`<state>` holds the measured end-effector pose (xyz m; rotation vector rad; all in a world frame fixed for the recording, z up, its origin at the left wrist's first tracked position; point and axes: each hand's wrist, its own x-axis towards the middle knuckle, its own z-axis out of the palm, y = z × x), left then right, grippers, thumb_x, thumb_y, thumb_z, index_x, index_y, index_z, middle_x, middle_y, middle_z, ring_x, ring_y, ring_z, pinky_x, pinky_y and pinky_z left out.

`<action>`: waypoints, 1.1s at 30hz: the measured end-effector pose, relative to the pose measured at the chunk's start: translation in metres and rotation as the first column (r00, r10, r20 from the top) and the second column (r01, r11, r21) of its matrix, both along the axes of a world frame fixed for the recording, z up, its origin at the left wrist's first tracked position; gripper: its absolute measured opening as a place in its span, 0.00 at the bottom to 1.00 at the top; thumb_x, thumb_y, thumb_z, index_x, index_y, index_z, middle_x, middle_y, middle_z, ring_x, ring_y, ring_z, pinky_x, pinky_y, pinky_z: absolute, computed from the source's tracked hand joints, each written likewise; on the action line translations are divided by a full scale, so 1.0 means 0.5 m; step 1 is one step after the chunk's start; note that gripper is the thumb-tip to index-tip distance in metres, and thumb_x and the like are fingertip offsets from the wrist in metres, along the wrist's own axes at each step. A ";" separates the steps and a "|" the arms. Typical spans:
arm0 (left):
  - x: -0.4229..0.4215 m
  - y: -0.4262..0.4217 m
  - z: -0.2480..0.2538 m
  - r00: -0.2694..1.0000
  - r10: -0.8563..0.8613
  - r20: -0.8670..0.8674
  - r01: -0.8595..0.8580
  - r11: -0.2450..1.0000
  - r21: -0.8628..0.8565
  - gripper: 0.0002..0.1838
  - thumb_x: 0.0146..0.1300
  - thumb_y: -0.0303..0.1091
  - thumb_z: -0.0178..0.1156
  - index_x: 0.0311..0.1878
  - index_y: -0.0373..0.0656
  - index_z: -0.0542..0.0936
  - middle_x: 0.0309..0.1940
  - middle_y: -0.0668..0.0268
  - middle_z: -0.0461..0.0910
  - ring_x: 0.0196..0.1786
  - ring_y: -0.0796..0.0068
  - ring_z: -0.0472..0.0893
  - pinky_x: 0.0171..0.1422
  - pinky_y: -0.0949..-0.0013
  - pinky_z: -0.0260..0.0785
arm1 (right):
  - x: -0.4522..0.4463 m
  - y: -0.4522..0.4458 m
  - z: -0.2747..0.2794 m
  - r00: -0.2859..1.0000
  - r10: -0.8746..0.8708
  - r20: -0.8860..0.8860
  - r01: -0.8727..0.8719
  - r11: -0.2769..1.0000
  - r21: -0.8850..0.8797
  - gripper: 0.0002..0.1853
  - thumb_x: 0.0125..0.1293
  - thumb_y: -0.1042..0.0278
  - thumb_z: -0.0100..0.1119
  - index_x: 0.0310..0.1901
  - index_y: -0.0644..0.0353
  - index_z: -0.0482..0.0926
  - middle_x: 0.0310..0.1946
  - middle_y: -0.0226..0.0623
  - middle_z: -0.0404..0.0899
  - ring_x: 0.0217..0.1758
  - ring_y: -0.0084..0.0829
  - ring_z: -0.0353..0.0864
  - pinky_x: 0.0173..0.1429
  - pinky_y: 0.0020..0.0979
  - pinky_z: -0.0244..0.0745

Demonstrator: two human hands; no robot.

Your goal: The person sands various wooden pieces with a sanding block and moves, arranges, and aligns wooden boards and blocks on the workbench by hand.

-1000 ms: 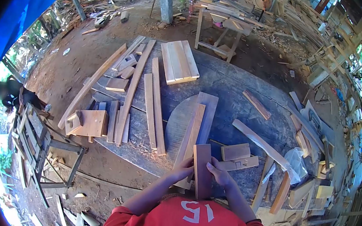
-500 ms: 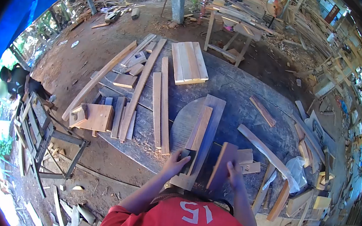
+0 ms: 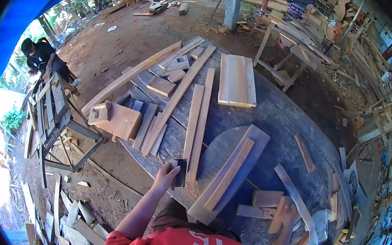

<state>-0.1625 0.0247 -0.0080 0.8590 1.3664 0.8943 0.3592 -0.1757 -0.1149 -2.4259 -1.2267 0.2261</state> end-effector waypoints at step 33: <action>-0.323 0.532 -0.068 0.963 0.087 0.254 -0.066 0.994 -0.091 0.18 0.63 0.38 0.53 0.52 0.35 0.72 0.36 0.68 0.76 0.33 0.76 0.74 0.33 0.75 0.66 | -0.853 1.648 0.093 0.399 0.260 -0.879 -0.020 0.961 0.275 0.25 0.54 0.52 0.59 0.45 0.64 0.72 0.26 0.37 0.76 0.29 0.28 0.79 0.31 0.27 0.73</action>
